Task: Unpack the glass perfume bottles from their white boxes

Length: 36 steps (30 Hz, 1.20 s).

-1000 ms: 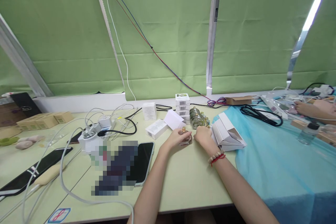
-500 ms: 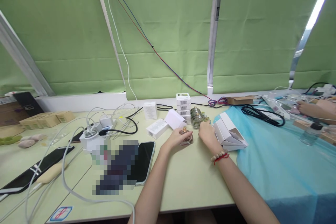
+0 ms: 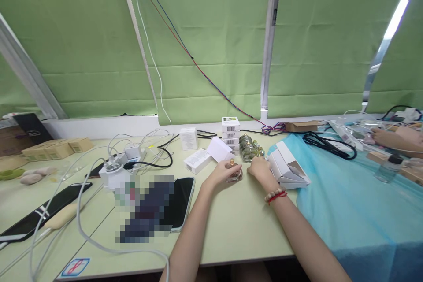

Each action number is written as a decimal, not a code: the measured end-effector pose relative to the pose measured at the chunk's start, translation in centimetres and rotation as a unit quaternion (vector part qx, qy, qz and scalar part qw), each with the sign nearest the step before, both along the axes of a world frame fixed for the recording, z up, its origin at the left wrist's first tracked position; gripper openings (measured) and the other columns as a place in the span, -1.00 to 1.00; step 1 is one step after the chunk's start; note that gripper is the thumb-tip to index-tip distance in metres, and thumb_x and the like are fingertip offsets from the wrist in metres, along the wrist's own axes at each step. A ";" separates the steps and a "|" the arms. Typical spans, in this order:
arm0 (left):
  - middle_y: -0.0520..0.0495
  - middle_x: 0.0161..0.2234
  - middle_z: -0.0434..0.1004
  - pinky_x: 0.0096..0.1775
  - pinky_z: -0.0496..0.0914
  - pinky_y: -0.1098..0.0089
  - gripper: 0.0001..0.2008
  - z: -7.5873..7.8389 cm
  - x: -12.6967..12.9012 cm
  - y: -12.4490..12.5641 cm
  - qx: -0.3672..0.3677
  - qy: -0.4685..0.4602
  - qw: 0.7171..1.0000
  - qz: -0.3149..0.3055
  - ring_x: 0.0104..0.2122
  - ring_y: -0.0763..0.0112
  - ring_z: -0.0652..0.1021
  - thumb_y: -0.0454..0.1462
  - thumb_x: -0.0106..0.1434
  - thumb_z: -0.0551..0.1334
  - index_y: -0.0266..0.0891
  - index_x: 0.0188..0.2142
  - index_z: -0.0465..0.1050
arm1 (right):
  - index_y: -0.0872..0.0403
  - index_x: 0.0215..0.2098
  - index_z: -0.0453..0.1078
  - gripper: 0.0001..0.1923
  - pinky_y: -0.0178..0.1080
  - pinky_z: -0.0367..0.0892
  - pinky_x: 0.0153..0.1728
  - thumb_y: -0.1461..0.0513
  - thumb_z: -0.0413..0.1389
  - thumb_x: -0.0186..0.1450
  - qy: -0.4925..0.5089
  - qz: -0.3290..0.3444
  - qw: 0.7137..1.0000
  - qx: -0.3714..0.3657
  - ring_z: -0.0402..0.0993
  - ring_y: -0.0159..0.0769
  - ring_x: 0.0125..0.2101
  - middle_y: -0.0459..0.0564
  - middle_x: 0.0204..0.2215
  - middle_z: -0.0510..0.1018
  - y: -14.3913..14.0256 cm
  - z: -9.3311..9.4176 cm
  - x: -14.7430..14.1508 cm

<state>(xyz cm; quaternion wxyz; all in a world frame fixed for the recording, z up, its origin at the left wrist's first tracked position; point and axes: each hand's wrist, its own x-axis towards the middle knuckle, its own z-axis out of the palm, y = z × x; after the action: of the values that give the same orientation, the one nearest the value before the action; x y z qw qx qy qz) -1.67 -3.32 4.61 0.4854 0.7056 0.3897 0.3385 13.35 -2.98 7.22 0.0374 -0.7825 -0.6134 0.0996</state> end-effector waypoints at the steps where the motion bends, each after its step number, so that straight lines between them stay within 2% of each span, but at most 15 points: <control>1: 0.06 -0.65 0.23 -0.56 0.12 0.47 -0.56 0.1 0.0 0.0 0.000 0.000 1.000 -0.001 -0.65 0.61 0.24 0.04 0.07 0.20 -0.32 -0.62 0.32 | 0.31 0.03 0.35 -0.55 -0.22 0.31 -0.12 0.25 0.07 0.20 0.001 -0.001 1.000 -0.002 0.38 -0.06 -0.01 0.44 0.04 0.32 0.0 0.0 0.0; 8: 0.05 -0.65 0.23 -0.56 0.11 0.46 -0.56 0.3 0.1 -0.2 -0.001 -0.004 1.000 0.009 -0.65 0.60 0.24 0.04 0.05 0.22 -0.32 -0.62 0.33 | 0.32 0.03 0.34 -0.56 -0.28 0.35 -0.22 0.28 0.05 0.21 0.009 -0.014 1.000 -0.002 0.47 -0.13 -0.12 0.48 0.08 0.23 -0.4 0.5 -0.2; 15: 0.03 -0.64 0.26 -0.56 0.13 0.47 -0.57 0.1 0.0 -0.2 0.000 -0.004 1.000 0.009 -0.64 0.60 0.25 0.03 0.06 0.22 -0.34 -0.60 0.35 | 0.31 0.01 0.35 -0.61 -0.32 0.34 -0.19 0.43 -0.10 0.24 0.012 -0.013 0.999 0.037 0.46 -0.18 -0.11 0.41 0.00 0.31 -0.6 0.4 0.1; 26: 0.06 -0.64 0.22 -0.57 0.11 0.47 -0.57 0.6 0.0 -0.7 -0.018 -0.019 1.000 -0.004 -0.66 0.62 0.23 0.04 0.06 0.21 -0.31 -0.60 0.29 | 0.34 -0.05 0.37 -0.62 -0.31 0.32 -0.20 0.48 -0.17 0.28 0.013 -0.015 0.997 0.077 0.47 -0.19 -0.11 0.36 -0.14 0.46 -0.1 0.6 1.3; 36: 0.06 -0.64 0.23 -0.57 0.12 0.47 -0.56 0.4 0.1 -0.5 -0.021 -0.010 1.000 -0.009 -0.66 0.62 0.24 0.05 0.07 0.21 -0.31 -0.61 0.30 | 0.26 -0.12 0.42 -0.70 -0.36 0.29 -0.28 0.42 -0.07 0.27 0.020 -0.017 0.995 0.093 0.48 -0.19 -0.14 0.29 -0.21 0.53 0.1 0.4 2.2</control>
<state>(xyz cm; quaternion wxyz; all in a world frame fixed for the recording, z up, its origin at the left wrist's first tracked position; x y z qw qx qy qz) -1.62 -3.86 5.06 0.5068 0.6958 0.3851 0.3327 15.60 -2.84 7.63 0.1238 -0.7841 -0.6054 0.0572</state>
